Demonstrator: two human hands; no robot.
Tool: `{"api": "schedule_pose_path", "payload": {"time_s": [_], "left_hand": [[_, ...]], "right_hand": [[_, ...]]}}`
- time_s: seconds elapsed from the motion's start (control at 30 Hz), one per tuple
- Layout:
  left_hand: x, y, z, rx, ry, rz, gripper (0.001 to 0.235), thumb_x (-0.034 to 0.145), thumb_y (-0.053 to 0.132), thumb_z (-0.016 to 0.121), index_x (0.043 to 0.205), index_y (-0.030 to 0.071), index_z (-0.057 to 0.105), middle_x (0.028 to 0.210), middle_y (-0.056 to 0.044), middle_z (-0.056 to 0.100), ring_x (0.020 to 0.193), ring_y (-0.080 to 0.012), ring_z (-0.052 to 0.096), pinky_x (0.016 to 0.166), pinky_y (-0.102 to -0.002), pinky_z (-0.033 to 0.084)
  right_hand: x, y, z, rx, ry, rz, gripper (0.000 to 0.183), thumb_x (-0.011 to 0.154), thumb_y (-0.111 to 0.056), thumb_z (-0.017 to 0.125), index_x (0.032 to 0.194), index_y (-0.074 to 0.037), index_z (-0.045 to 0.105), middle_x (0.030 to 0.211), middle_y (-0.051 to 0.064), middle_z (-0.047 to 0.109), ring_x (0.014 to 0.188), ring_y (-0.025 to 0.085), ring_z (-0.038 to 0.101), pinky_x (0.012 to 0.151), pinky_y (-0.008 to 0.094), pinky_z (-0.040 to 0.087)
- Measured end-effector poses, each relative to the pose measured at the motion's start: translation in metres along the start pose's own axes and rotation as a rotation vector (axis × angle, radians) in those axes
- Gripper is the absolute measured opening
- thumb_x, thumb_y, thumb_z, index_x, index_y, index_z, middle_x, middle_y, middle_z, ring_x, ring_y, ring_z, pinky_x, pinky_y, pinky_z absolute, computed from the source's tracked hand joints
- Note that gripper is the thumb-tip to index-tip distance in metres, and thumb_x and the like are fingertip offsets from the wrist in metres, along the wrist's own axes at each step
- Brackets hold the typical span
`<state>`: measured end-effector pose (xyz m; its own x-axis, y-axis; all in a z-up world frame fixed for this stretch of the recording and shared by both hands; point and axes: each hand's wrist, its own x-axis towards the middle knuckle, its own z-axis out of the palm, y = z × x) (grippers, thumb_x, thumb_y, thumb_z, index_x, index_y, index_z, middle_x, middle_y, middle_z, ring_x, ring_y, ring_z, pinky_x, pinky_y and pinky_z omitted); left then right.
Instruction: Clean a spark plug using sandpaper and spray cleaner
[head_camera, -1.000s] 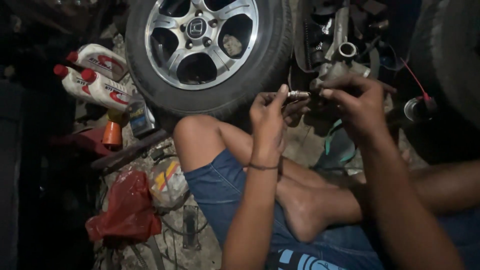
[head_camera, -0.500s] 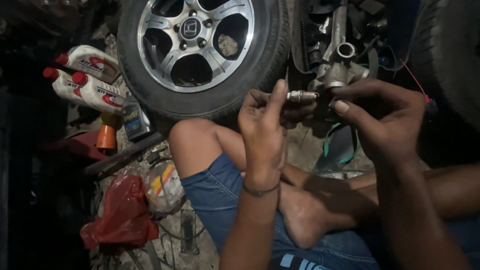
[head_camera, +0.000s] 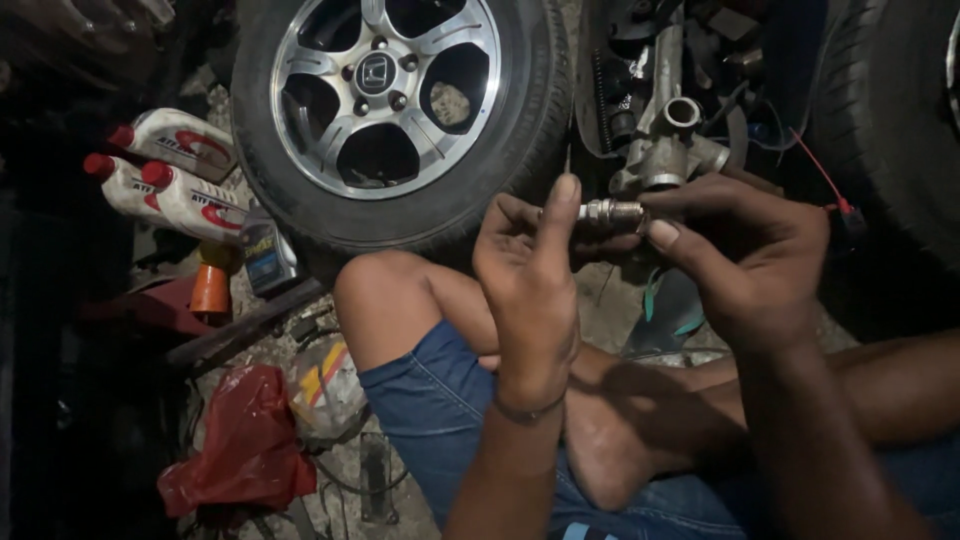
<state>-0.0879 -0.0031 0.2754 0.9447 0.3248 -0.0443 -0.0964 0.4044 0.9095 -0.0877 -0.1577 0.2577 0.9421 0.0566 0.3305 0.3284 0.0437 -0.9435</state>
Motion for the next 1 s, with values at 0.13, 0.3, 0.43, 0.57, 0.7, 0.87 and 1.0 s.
{"api": "schedule_pose_path", "payload": {"time_s": [0.13,0.3,0.43,0.57,0.7,0.87,1.0], "left_hand": [[0.0,-0.005,0.001,0.09,0.03,0.019,0.029,0.094,0.027,0.071,0.083,0.01,0.05,0.07,0.005,0.048,0.061,-0.0022,0.038,0.058,-0.019,0.033],[-0.002,-0.004,0.005,0.192,0.052,0.101,0.031,0.094,0.03,0.071,0.084,0.011,0.048,0.064,0.007,0.045,0.051,-0.0012,0.036,0.047,-0.018,0.03],[-0.002,-0.011,0.007,0.161,0.068,0.126,0.033,0.09,0.026,0.076,0.086,0.009,0.048,0.072,0.004,0.049,0.056,-0.0031,0.045,0.051,-0.016,0.038],[-0.001,-0.015,0.014,0.142,0.133,0.182,0.03,0.086,0.02,0.08,0.101,0.005,0.06,0.085,-0.005,0.065,0.072,-0.0099,0.061,0.065,-0.021,0.052],[-0.007,-0.01,0.027,0.24,0.087,0.11,0.03,0.093,0.029,0.071,0.091,0.0,0.075,0.083,-0.009,0.077,0.068,-0.0104,0.066,0.062,-0.021,0.053],[-0.006,0.015,0.034,0.151,0.07,0.056,0.024,0.093,0.02,0.073,0.091,-0.004,0.076,0.082,-0.007,0.076,0.07,-0.0081,0.061,0.068,-0.022,0.05],[-0.01,0.029,0.031,0.216,0.079,0.098,0.034,0.094,0.022,0.072,0.07,0.0,0.067,0.057,0.001,0.058,0.048,-0.004,0.037,0.045,-0.022,0.029]], "right_hand": [[0.0,-0.007,0.005,-0.023,0.03,0.034,0.021,0.092,0.012,0.066,0.113,0.012,0.065,0.096,0.02,0.07,0.069,0.022,0.069,0.065,0.028,0.063],[0.001,-0.014,0.016,-0.228,0.175,0.146,0.015,0.094,0.011,0.071,0.108,0.007,0.07,0.091,0.016,0.073,0.069,0.019,0.068,0.064,0.026,0.059],[-0.002,-0.007,0.022,-0.271,0.205,0.159,0.015,0.093,0.009,0.071,0.108,0.006,0.072,0.089,0.012,0.072,0.072,0.015,0.065,0.069,0.023,0.055],[-0.001,-0.008,0.03,-0.282,0.265,0.205,0.013,0.094,0.006,0.071,0.107,0.008,0.073,0.091,0.014,0.075,0.074,0.016,0.069,0.071,0.024,0.059],[0.001,-0.014,0.035,-0.348,0.303,0.147,0.014,0.096,0.005,0.07,0.109,0.01,0.073,0.094,0.015,0.075,0.078,0.016,0.066,0.073,0.024,0.052],[0.008,-0.028,0.017,-0.349,0.297,0.127,0.016,0.096,0.007,0.068,0.112,0.011,0.071,0.101,0.019,0.074,0.083,0.021,0.068,0.079,0.028,0.056],[-0.003,-0.036,-0.002,-0.293,0.296,0.15,0.029,0.095,0.004,0.064,0.122,0.014,0.066,0.101,0.023,0.071,0.083,0.025,0.069,0.079,0.029,0.057]]}}
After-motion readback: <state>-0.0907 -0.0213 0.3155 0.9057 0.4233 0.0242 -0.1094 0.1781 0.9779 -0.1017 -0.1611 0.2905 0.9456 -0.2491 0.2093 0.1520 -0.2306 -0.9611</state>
